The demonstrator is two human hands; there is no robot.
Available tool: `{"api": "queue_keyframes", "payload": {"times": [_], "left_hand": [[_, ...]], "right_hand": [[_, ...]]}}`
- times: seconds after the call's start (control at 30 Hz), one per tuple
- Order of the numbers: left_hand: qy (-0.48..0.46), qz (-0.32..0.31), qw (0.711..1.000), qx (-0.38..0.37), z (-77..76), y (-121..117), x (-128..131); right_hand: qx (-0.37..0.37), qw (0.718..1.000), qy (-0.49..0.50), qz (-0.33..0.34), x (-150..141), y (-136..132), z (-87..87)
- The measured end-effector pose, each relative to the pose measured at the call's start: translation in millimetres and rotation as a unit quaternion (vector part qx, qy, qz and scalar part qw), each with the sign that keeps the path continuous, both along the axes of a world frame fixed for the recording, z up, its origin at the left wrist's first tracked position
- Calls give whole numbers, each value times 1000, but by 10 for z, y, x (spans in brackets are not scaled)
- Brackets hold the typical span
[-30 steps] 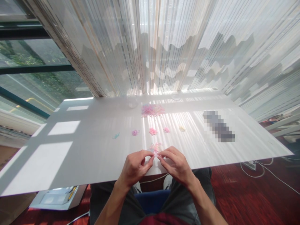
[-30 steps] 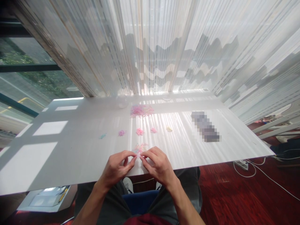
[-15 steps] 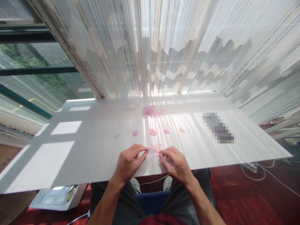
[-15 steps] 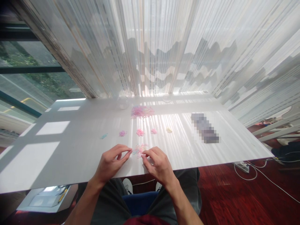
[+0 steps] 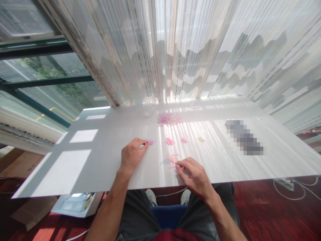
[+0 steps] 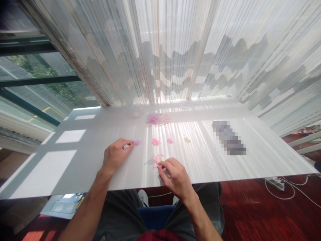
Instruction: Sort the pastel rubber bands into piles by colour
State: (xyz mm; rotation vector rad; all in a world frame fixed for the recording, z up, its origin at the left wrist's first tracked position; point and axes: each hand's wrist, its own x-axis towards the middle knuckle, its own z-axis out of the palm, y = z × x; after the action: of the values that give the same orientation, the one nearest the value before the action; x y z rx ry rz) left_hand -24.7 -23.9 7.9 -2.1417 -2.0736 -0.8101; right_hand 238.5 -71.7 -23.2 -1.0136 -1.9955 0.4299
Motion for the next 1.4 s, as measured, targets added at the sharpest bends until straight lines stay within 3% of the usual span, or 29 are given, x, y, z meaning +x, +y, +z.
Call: {"api": "queue_keyframes", "payload": {"times": [0.37,0.53,0.63,0.77,0.9,1.4], "left_hand": [[18,-2,1000,-4,-53,-11,8],[-5,-19,1000,7,-39,-139,47],[-51,-56,997,15,-31,-298,169],[-131,-167,977,-1,-53,-497,402],[-142,-234,962,-1,-127,-555,516],[-40,-266,963,35,-327,-531,497]], "right_hand": [[3,1000,1,1,4,4,2],[0,1000,-3,3,7,3,-20],[1,1000,-7,2,6,4,-15],[1,1000,-5,2,4,7,6],[10,1000,-2,-6,2,12,29],[-1,999,-53,3,-23,38,-34]]}}
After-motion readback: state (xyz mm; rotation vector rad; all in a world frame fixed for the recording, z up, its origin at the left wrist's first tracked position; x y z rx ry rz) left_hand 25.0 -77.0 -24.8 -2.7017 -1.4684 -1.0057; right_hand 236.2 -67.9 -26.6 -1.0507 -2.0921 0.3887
